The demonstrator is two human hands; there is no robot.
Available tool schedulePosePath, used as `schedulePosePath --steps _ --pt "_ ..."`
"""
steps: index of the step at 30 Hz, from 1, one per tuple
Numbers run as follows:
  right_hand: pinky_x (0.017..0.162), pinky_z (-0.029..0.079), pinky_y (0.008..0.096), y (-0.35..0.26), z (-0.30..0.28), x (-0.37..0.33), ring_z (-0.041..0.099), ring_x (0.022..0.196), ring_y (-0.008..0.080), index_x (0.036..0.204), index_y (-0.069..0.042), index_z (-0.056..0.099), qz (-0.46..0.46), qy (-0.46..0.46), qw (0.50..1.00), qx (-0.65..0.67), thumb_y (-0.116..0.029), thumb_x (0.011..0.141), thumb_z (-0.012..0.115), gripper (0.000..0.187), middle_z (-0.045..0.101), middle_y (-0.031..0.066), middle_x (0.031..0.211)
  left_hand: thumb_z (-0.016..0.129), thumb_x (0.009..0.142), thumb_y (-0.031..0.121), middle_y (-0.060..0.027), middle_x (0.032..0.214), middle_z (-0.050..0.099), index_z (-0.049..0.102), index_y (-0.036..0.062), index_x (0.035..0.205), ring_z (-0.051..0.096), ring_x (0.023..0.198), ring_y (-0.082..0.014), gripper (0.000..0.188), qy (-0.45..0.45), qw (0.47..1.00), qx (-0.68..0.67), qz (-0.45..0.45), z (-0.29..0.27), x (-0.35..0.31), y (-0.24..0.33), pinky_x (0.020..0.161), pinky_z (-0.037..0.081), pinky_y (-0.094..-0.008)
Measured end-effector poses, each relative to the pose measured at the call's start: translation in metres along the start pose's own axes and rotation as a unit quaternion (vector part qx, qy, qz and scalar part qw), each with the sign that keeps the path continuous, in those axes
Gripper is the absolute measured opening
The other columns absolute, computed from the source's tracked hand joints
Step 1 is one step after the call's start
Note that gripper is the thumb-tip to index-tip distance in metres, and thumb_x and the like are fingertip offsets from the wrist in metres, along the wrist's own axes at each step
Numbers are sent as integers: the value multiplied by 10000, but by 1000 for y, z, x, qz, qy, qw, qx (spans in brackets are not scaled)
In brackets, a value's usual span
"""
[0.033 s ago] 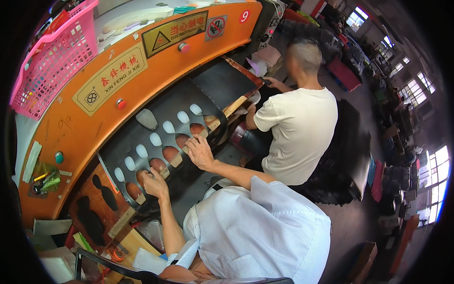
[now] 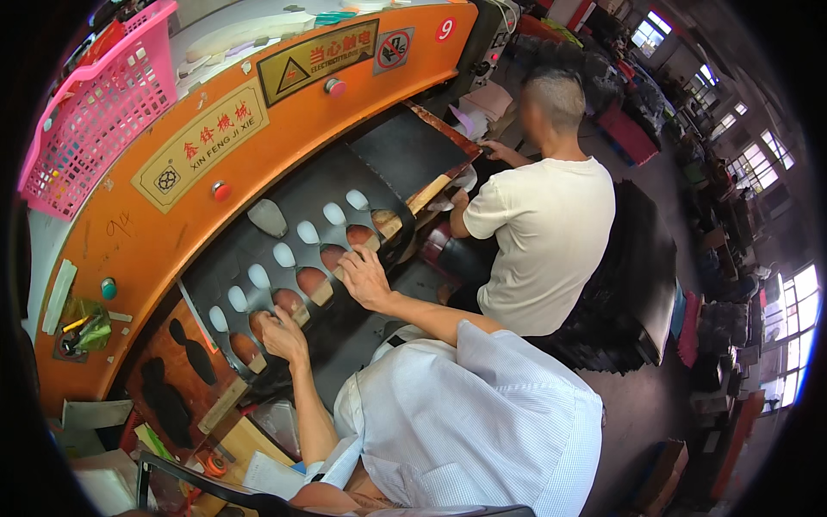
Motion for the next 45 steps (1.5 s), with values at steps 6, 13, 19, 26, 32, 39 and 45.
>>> schedulePosePath --steps 6,13,19,26,32,39,45 --pt "1056 462 490 -1 -13 8 563 1229 387 1143 -14 702 28 -36 998 43 -67 857 699 291 675 131 1246 687 997 279 -151 767 668 651 -9 1054 674 748 -392 296 25 999 -1 23 -1 -3 2 679 496 -519" --pt "931 509 465 8 -50 64 623 1042 386 1063 3 682 41 20 994 98 -33 894 708 175 694 174 1093 708 977 263 -136 763 671 677 -1 1072 689 751 -372 283 42 999 6 6 1 -7 -6 702 531 -490" --pt "1004 498 477 -4 7 138 568 1186 405 1255 45 622 16 -73 989 130 -261 886 794 509 633 212 1289 717 975 272 -126 726 633 675 8 1044 669 705 -367 276 36 999 5 4 -7 -9 0 658 511 -494" --pt "1054 488 507 -16 75 170 506 1275 424 1361 55 550 21 -170 975 141 -379 780 885 799 532 241 1436 720 976 271 -132 704 595 655 4 1011 635 678 -374 277 -8 999 4 -41 -13 -26 2 659 492 -490" --pt "1028 494 500 -35 102 163 521 1203 419 1391 74 531 -2 -215 973 85 -314 751 872 823 535 252 1423 742 938 228 -165 761 708 701 -50 1031 687 686 -378 296 -154 985 6 -78 -62 -20 23 690 535 -493" --pt "992 504 490 -41 94 146 553 1133 414 1345 81 584 21 -216 969 121 -264 757 855 734 606 240 1348 620 978 117 -270 1464 548 518 -44 1451 474 1409 -447 510 -112 989 -54 75 9 97 73 1190 362 -505" --pt "1035 509 449 -6 91 150 608 1191 379 1320 67 638 191 -267 894 305 -237 761 873 679 649 243 1320 589 1006 145 -246 1548 487 479 -63 1490 382 1500 -433 539 -161 983 -15 88 67 96 74 1238 296 -531"
Point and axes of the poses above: each hand's wrist, its own x-axis towards the middle knuckle, its own z-axis out of the palm, y = z × x, the point moved 7 cm from there along x, towards the middle knuckle
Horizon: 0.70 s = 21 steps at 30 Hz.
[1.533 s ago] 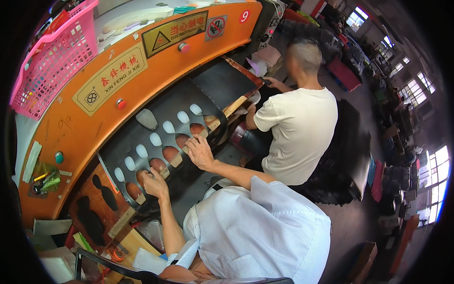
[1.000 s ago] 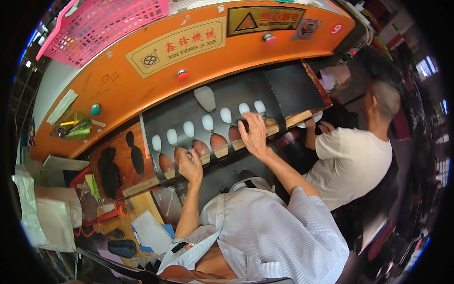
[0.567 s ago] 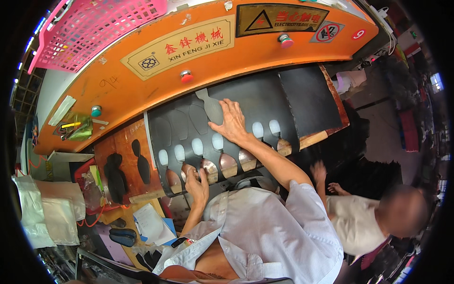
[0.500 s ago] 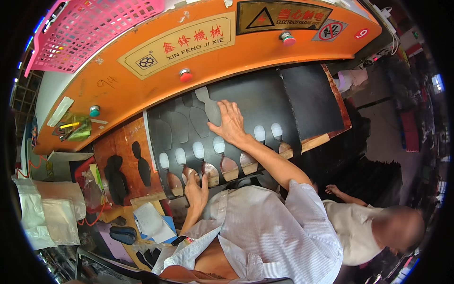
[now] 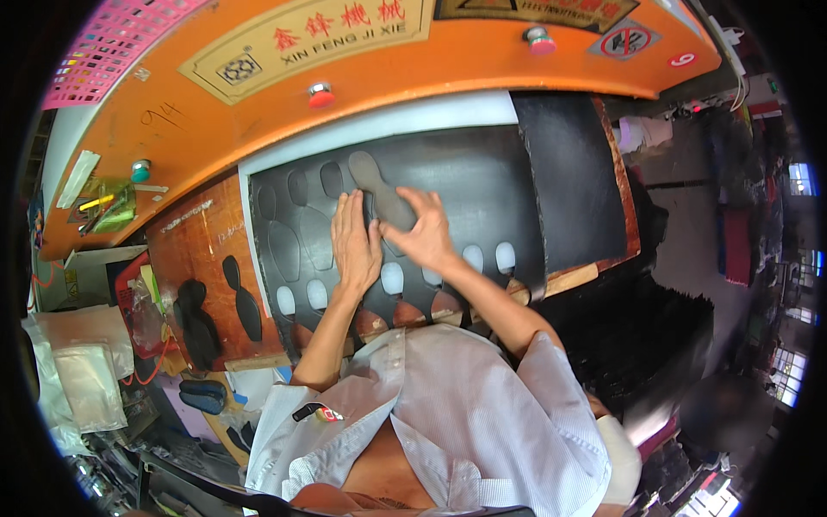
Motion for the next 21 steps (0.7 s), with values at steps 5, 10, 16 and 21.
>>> schedulePosePath --steps 5,10,16,21 --pt "1123 466 429 9 -63 8 587 1304 340 1272 50 693 20 28 999 5 -178 766 865 581 641 227 1369 621 987 151 -232 1547 498 514 -73 1452 391 1492 -432 527 -7 1000 29 -11 -2 -9 -1 1235 304 -531" --pt "999 511 461 -7 -63 -4 604 1136 374 1208 66 688 -127 51 981 -134 -147 715 859 563 646 216 1335 655 962 127 -218 1520 528 548 -68 1417 408 1484 -417 506 8 1000 18 -14 -2 -7 -1 1226 319 -527" --pt "966 524 481 8 -33 -15 553 1159 388 1263 67 658 -118 40 974 -188 -181 734 846 613 590 181 1386 670 931 76 -194 1408 616 641 -28 1319 518 1377 -411 403 82 995 -43 -21 -28 -41 -5 1182 367 -492" --pt "955 524 489 13 -34 -9 543 1164 393 1270 68 646 -143 61 971 -181 -189 739 838 620 583 186 1379 659 883 -51 -196 1046 705 703 -42 1150 655 948 -378 270 157 986 -46 -28 -71 -140 -1 876 520 -455"
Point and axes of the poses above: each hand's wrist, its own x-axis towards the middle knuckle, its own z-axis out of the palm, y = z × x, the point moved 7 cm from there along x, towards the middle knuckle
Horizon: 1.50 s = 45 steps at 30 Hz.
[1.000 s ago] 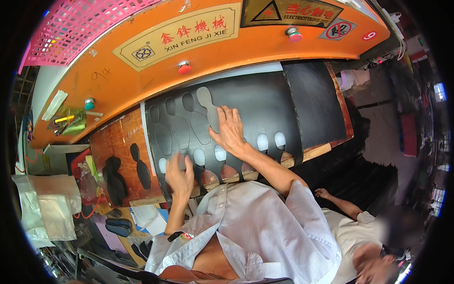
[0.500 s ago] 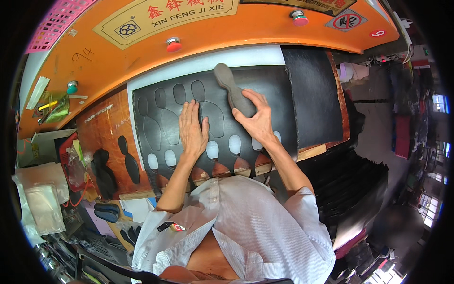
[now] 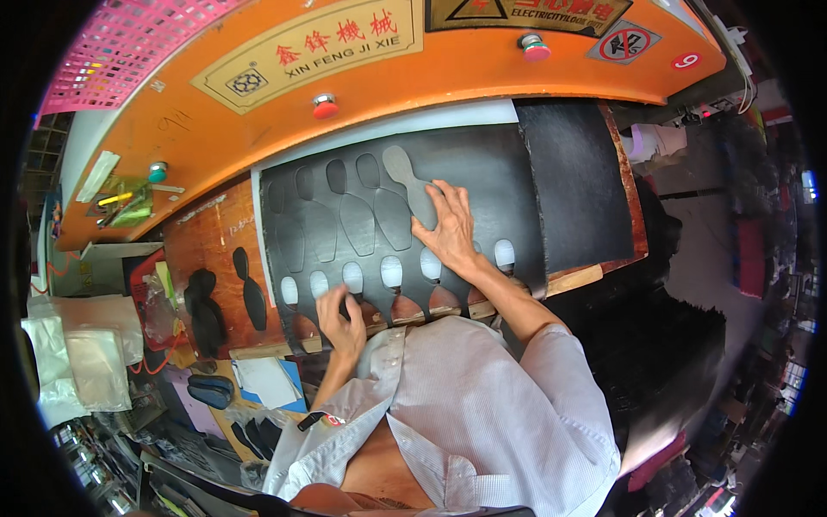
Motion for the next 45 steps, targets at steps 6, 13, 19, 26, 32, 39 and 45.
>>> schedulePosePath --steps 6,13,19,26,32,39,45 --pt "995 509 465 9 7 15 558 1155 386 1262 65 651 -18 53 998 -12 -197 737 847 618 598 196 1374 709 855 10 -146 931 712 717 -6 1116 689 872 -319 262 20 1000 -8 -22 21 -56 -17 789 549 -402" --pt "986 516 456 2 -55 22 617 1115 358 1171 2 690 5 149 989 2 -274 834 814 453 678 182 1212 715 869 71 -128 829 713 738 42 967 695 776 -330 105 80 989 12 126 33 -20 -18 729 545 -432" --pt "790 512 389 -16 -215 54 635 852 249 980 -17 650 -72 341 937 28 -173 976 696 163 647 101 893 666 963 197 -200 838 706 748 48 982 685 797 -400 171 20 996 18 85 55 8 -6 721 515 -500" --pt "775 516 409 1 -194 58 638 851 278 898 -55 679 -32 262 962 63 -176 915 725 130 670 80 861 623 981 247 -175 773 676 699 46 881 667 753 -386 237 45 998 19 40 77 99 1 695 494 -500" --pt "763 507 431 25 -148 9 637 893 320 889 -41 671 -4 178 983 37 -118 901 718 91 676 109 897 652 953 227 -156 760 684 703 61 826 681 765 -362 215 39 999 14 -6 89 116 -1 705 513 -490" --pt "947 478 487 -3 -71 -46 652 1043 390 1107 0 707 -98 60 993 -41 -147 941 680 223 719 198 1083 646 948 336 -197 910 727 734 70 942 704 904 -411 281 37 999 3 -40 62 90 3 810 547 -522" --pt "1017 437 524 0 -46 -71 628 1048 440 1269 14 657 -93 78 988 -94 -254 1032 651 358 710 243 1056 649 928 292 -193 815 701 673 21 805 691 864 -397 299 70 996 -35 -52 42 72 14 824 540 -517"
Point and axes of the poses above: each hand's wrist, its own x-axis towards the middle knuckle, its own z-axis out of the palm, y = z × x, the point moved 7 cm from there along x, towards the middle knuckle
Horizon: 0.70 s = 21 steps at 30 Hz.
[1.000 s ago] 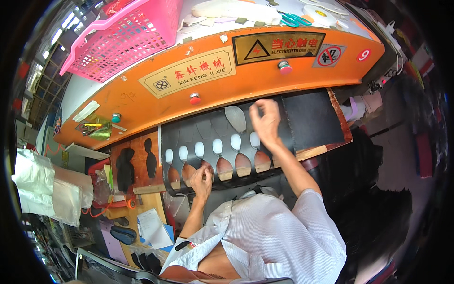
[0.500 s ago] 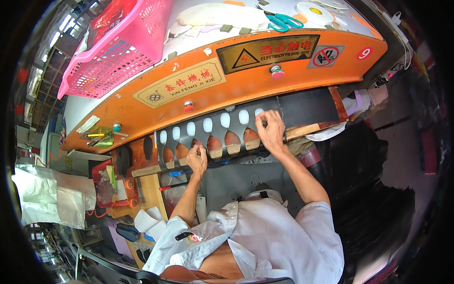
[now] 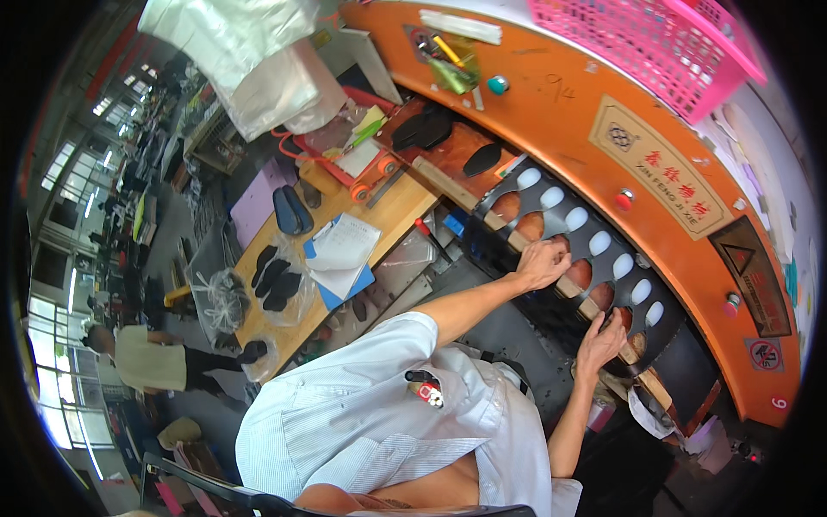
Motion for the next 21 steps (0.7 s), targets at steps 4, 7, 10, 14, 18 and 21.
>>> schedulePosePath --steps 4,7,10,14,18,21 --pt "895 480 530 -2 7 -31 658 957 425 1223 14 686 47 -56 997 39 -219 1019 651 312 715 236 988 659 922 303 -177 828 703 686 32 835 686 821 -395 286 -24 1000 9 -16 -5 -31 -19 781 544 -506" --pt "829 503 529 -14 -4 -45 672 921 425 1189 8 713 30 -39 999 18 -145 984 662 261 716 238 978 645 920 281 -179 860 705 685 60 825 692 836 -398 244 -8 999 31 20 -6 -49 -27 755 549 -516" --pt "847 512 496 -19 -18 -42 676 911 398 1105 -5 743 50 -45 998 17 -115 946 685 202 729 201 953 685 924 291 -164 869 725 727 49 976 709 894 -369 250 -53 998 23 35 -5 -62 -29 815 552 -494" --pt "815 501 442 -8 -39 -2 671 881 336 1004 -24 729 43 6 999 -5 -97 892 744 134 729 132 953 745 871 43 -113 885 717 716 12 1049 701 844 -300 184 -3 997 -82 16 -16 -57 -22 808 570 -427" --pt "1110 452 499 4 13 57 517 1318 443 1351 23 602 95 -82 992 -2 -353 780 864 732 538 235 1469 677 922 93 -202 1303 637 593 -14 1358 572 1259 -377 456 -67 993 9 92 28 -1 10 1089 444 -473" --pt "1055 489 507 -3 56 88 553 1247 445 1340 35 603 81 -107 991 -14 -350 769 865 737 572 245 1417 602 960 103 -244 1533 474 422 -35 1522 390 1471 -415 607 -151 984 23 93 86 44 24 1224 305 -492"
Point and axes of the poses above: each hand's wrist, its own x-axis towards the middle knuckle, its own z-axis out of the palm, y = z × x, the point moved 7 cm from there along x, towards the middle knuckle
